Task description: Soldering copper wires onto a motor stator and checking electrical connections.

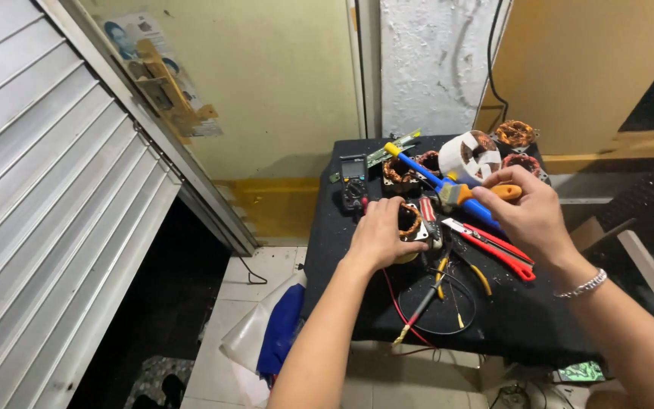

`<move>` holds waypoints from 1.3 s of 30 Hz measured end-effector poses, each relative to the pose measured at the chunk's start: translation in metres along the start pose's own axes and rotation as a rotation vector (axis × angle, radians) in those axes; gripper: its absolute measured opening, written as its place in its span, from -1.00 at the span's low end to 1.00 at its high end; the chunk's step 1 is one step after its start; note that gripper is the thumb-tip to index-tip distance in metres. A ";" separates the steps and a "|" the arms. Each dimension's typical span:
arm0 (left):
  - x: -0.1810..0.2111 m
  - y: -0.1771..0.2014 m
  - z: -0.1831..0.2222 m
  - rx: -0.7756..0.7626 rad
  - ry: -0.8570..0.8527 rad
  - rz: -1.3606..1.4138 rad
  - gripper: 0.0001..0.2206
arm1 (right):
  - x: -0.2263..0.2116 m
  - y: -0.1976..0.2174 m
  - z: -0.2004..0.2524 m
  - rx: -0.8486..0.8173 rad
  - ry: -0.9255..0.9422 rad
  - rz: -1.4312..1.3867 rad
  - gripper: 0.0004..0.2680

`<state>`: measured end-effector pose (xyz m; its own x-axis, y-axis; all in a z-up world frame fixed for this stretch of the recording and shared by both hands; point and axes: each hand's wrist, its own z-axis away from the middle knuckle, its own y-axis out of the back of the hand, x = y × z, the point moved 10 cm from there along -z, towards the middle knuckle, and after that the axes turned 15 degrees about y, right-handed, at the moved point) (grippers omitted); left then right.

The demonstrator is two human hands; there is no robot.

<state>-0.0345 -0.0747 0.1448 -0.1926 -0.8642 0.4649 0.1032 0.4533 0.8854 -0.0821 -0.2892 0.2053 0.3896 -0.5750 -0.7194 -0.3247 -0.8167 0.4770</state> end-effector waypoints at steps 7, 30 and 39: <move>-0.001 0.000 0.000 -0.005 0.025 0.035 -0.14 | -0.041 0.027 0.011 0.370 0.249 -0.135 -0.97; -0.006 -0.001 -0.004 0.049 -0.057 0.174 -0.11 | 0.000 -0.013 0.006 0.054 0.040 -0.198 -0.87; -0.007 0.017 0.004 -0.132 0.045 0.150 0.06 | -0.037 -0.016 0.014 0.063 0.194 -0.232 -0.86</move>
<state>-0.0352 -0.0604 0.1570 -0.1215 -0.7992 0.5887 0.2552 0.5480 0.7966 -0.1038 -0.2544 0.2173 0.6149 -0.3766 -0.6928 -0.2584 -0.9263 0.2742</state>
